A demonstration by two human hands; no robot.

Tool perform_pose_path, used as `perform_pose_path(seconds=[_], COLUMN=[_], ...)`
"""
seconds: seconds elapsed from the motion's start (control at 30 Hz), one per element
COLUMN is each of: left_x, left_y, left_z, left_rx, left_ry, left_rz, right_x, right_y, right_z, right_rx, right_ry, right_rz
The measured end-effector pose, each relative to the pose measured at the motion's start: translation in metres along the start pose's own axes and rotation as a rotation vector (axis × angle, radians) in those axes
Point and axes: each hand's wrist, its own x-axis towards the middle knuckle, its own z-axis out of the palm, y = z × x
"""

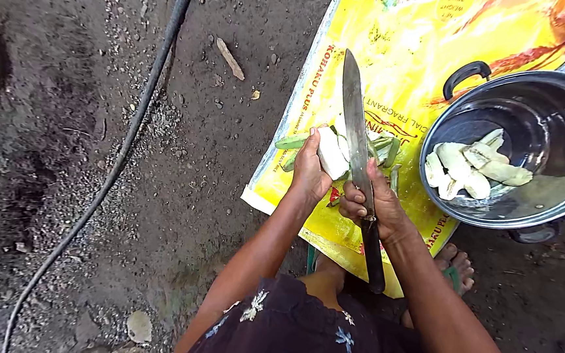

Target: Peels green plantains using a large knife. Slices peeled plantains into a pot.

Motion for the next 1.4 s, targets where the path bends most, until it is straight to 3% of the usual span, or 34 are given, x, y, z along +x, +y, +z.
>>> perform_pose_path(seconds=[0.3,0.4,0.93,1.17,1.4], left_x=[0.002,-0.002,-0.006,-0.002,-0.001], left_y=[0.009,0.009,0.004,0.003,0.003], left_z=[0.006,0.006,0.005,0.003,-0.001], left_rx=[-0.054,-0.054,0.001,0.033,0.067], left_ry=[0.092,0.100,0.106,0.065,-0.031], left_rz=[0.048,0.057,0.045,0.082,0.087], right_x=[-0.002,-0.001,0.002,0.002,0.002], right_y=[-0.004,0.001,0.009,0.004,0.011], right_z=[0.017,0.017,0.013,0.010,0.010], right_rx=[-0.766,-0.880,-0.714,-0.471,-0.471], right_ry=[0.194,0.251,0.312,0.148,0.167], right_rz=[-0.174,-0.184,-0.219,-0.129,-0.208])
